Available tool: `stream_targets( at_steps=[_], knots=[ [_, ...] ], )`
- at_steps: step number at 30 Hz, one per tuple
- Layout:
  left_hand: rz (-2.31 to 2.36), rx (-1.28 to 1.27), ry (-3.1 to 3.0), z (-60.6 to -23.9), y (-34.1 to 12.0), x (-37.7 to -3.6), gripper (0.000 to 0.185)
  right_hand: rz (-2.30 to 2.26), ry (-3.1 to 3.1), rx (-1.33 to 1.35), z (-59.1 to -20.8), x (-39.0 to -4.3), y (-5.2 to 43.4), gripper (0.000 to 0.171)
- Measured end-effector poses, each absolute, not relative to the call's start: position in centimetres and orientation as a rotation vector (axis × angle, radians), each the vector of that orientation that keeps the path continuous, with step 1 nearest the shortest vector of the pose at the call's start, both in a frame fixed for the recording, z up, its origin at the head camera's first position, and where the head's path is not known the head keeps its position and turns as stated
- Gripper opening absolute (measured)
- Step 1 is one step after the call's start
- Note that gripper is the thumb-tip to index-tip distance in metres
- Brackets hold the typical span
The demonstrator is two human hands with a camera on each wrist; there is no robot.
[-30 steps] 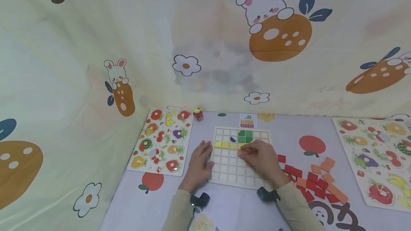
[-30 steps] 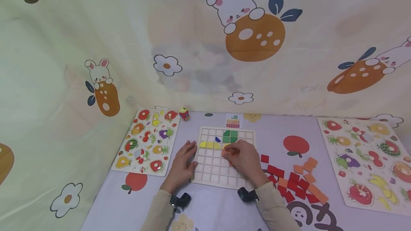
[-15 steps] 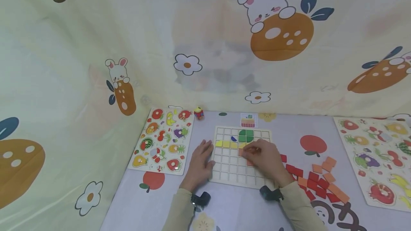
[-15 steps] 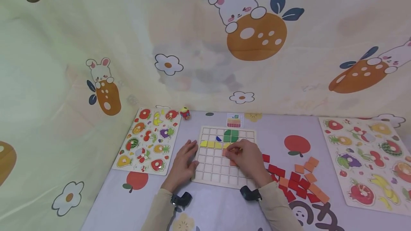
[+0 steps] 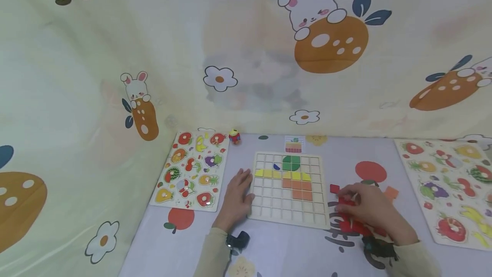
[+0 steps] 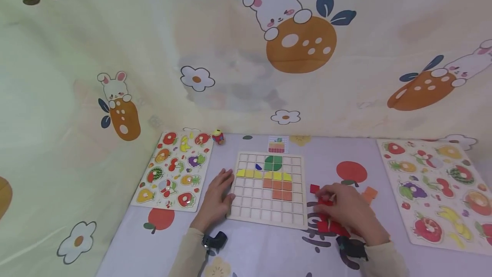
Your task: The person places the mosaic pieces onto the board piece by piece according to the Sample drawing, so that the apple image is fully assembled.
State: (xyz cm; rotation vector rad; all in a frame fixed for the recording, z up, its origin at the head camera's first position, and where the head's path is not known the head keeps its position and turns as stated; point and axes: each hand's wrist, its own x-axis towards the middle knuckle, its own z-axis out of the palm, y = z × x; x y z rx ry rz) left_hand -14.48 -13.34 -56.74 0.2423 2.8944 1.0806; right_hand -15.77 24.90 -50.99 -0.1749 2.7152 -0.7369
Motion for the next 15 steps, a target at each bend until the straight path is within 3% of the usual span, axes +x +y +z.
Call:
stream_targets(
  at_steps=[9, 15],
  knots=[
    [1.105, 0.24, 2.885, -56.5, -13.3, -14.2, 0.062, -0.669, 2.718, -0.125, -51.3, -13.1, 27.6, 0.069],
    [1.114, 0.229, 2.889, -56.3, -13.2, -14.2, 0.061, -0.742, 2.784, -0.085, -52.1, -12.2, 28.1, 0.059]
  ],
)
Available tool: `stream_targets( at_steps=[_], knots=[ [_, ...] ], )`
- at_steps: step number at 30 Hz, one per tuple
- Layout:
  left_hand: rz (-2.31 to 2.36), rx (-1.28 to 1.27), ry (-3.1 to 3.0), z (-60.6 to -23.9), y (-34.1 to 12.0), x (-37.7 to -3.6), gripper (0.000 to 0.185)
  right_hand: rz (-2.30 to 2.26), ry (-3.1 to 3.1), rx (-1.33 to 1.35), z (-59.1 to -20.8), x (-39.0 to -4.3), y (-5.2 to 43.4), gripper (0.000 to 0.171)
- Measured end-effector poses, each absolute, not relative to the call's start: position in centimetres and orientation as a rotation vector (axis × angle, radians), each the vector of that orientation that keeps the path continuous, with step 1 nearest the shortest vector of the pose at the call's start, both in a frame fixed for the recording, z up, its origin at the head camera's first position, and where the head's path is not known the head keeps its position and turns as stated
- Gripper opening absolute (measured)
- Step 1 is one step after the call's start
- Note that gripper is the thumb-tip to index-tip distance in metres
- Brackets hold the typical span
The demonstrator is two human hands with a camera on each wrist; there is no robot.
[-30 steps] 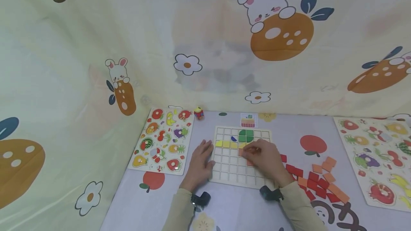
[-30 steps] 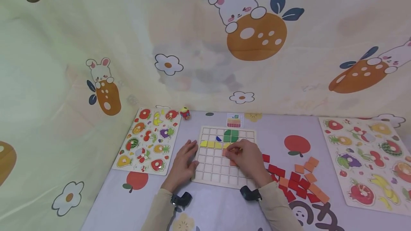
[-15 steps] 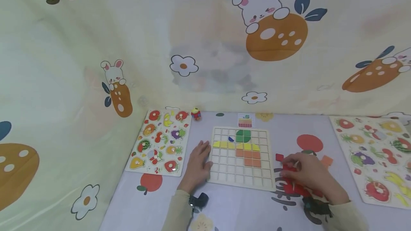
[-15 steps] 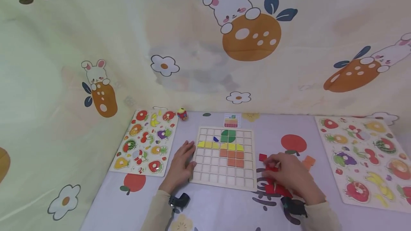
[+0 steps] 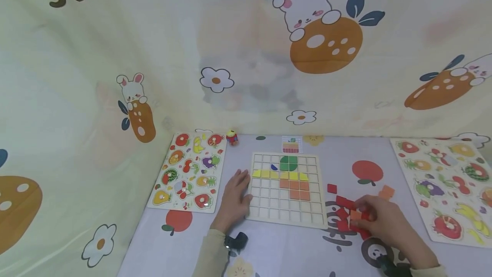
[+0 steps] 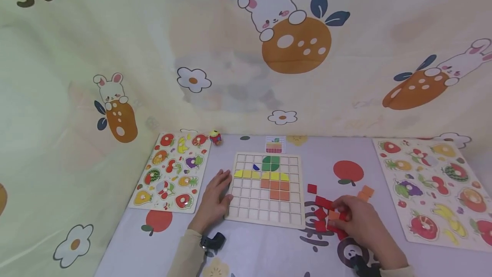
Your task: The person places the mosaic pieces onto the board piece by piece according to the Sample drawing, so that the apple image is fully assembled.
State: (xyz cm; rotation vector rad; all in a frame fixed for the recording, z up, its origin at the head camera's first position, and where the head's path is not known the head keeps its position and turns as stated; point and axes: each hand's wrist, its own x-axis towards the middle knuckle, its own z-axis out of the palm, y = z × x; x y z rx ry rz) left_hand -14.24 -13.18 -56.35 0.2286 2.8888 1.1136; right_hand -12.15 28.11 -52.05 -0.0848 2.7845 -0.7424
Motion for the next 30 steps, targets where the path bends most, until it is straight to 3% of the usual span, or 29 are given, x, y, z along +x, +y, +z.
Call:
stream_targets(
  at_steps=[20, 24, 30],
  knots=[
    [1.104, 0.208, 2.887, -56.7, -13.3, -14.1, 0.062, -0.863, 2.806, -0.064, -52.6, -11.3, 27.7, 0.037],
    [1.097, 0.2, 2.893, -56.7, -13.3, -14.1, 0.062, -0.987, 2.821, -0.118, -52.2, -11.6, 27.5, 0.043],
    [1.103, 0.212, 2.9, -56.5, -13.2, -14.2, 0.062, -1.157, 2.883, -0.091, -51.5, -12.8, 26.1, 0.038]
  ],
)
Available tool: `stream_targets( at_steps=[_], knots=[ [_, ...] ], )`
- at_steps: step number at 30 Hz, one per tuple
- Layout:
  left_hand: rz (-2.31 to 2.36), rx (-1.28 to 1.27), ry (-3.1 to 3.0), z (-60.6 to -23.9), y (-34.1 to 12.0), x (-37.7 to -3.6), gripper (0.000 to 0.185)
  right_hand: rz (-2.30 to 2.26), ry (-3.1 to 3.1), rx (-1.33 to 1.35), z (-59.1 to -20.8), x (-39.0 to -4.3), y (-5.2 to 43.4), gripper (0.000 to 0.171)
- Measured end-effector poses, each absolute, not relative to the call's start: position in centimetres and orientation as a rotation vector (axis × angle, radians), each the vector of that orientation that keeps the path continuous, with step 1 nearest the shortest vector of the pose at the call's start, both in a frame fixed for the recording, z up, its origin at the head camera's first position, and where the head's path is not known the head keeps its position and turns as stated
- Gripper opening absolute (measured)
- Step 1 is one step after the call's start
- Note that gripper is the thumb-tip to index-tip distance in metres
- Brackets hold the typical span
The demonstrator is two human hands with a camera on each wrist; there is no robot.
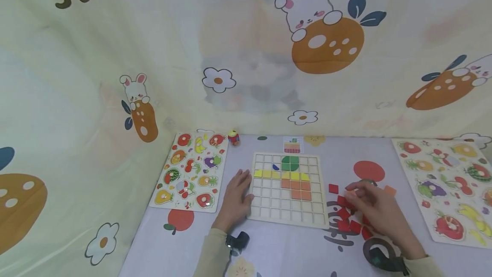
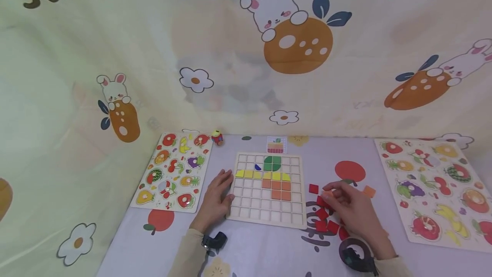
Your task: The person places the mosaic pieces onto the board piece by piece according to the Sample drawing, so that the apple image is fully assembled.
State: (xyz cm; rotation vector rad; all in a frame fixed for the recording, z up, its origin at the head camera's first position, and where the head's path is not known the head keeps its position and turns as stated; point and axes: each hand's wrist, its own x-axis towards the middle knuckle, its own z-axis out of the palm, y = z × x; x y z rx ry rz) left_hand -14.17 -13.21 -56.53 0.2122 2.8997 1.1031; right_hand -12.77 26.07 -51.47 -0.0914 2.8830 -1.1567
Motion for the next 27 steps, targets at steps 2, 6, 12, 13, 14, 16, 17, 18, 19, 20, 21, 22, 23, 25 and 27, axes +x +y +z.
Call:
stream_targets(
  at_steps=[2, 6, 12, 13, 14, 16, 17, 18, 19, 20, 21, 22, 23, 25, 27],
  knots=[
    [1.105, 0.216, 2.902, -56.6, -13.1, -14.3, 0.061, -1.201, 2.913, -0.037, -51.4, -13.1, 25.4, 0.04],
    [1.107, 0.217, 2.9, -56.7, -13.1, -14.3, 0.062, -1.372, 2.87, 0.066, -51.5, -13.8, 23.8, 0.046],
    [1.101, 0.236, 2.904, -56.6, -13.2, -14.3, 0.062, -1.538, 2.847, -0.023, -52.4, -14.6, 21.0, 0.042],
    [1.098, 0.236, 2.904, -56.6, -13.2, -14.3, 0.062, -1.557, 2.84, -0.038, -52.6, -14.7, 20.6, 0.042],
    [1.098, 0.237, 2.904, -56.6, -13.3, -14.3, 0.062, -1.573, 2.827, -0.046, -52.7, -14.7, 20.1, 0.041],
    [1.102, 0.237, 2.903, -56.6, -13.3, -14.4, 0.062, -1.61, 2.797, -0.066, -52.9, -15.0, 19.2, 0.04],
    [1.105, 0.239, 2.904, -56.6, -13.4, -14.4, 0.061, -1.63, 2.78, -0.083, -53.0, -15.1, 18.8, 0.039],
    [1.108, 0.24, 2.905, -56.7, -13.4, -14.4, 0.061, -1.642, 2.763, -0.105, -53.0, -15.2, 18.4, 0.038],
    [1.111, 0.244, 2.907, -56.7, -13.4, -14.4, 0.061, -1.641, 2.754, -0.127, -53.2, -15.4, 18.0, 0.037],
    [1.114, 0.247, 2.908, -56.8, -13.5, -14.5, 0.061, -1.634, 2.747, -0.147, -53.2, -15.5, 17.7, 0.037],
    [1.116, 0.249, 2.91, -56.8, -13.5, -14.5, 0.06, -1.611, 2.743, -0.157, -53.3, -15.6, 17.3, 0.037],
    [1.12, 0.252, 2.91, -56.9, -13.5, -14.5, 0.06, -1.586, 2.735, -0.165, -53.3, -15.7, 16.9, 0.038],
    [1.121, 0.256, 2.912, -56.9, -13.5, -14.5, 0.06, -1.559, 2.724, -0.162, -53.3, -15.8, 16.6, 0.039],
    [1.125, 0.258, 2.911, -56.9, -13.5, -14.6, 0.06, -1.506, 2.698, -0.152, -53.2, -15.9, 15.9, 0.042],
    [1.126, 0.258, 2.912, -57.0, -13.5, -14.6, 0.061, -1.469, 2.671, -0.147, -53.1, -15.9, 15.3, 0.042]
  ],
)
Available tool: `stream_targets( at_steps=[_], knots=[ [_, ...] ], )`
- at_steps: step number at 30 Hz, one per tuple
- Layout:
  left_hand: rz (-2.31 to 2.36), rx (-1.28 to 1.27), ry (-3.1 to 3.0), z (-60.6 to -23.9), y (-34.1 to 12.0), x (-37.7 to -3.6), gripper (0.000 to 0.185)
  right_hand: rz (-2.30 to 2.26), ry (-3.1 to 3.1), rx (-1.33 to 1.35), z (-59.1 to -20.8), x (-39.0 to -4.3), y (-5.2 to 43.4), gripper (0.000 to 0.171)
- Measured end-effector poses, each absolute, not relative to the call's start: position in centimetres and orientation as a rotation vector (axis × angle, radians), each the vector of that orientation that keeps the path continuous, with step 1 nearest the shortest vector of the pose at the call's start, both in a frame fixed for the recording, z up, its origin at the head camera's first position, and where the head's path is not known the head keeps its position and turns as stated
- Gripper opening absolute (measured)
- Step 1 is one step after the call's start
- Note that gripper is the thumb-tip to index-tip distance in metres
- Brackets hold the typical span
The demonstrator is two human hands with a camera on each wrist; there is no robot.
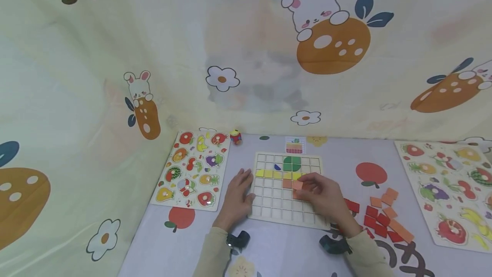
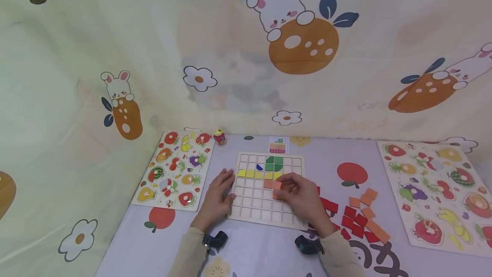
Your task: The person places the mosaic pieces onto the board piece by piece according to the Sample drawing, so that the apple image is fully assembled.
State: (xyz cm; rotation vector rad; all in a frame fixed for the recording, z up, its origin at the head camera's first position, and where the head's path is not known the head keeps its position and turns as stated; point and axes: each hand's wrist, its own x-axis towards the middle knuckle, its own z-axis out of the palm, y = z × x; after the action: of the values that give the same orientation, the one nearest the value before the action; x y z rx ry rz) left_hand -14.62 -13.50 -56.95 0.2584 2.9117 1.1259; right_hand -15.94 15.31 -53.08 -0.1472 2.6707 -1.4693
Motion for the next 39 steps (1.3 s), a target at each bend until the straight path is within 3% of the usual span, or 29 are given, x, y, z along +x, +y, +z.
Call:
stream_targets(
  at_steps=[13, 39],
  knots=[
    [1.106, 0.272, 2.914, -56.6, -13.4, -14.7, 0.062, -1.272, 2.74, -0.278, -54.6, -15.5, 13.7, 0.035],
    [1.126, 0.273, 2.911, -56.6, -13.5, -14.5, 0.061, -1.075, 2.901, -0.227, -54.3, -15.4, 12.5, 0.033]
  ],
)
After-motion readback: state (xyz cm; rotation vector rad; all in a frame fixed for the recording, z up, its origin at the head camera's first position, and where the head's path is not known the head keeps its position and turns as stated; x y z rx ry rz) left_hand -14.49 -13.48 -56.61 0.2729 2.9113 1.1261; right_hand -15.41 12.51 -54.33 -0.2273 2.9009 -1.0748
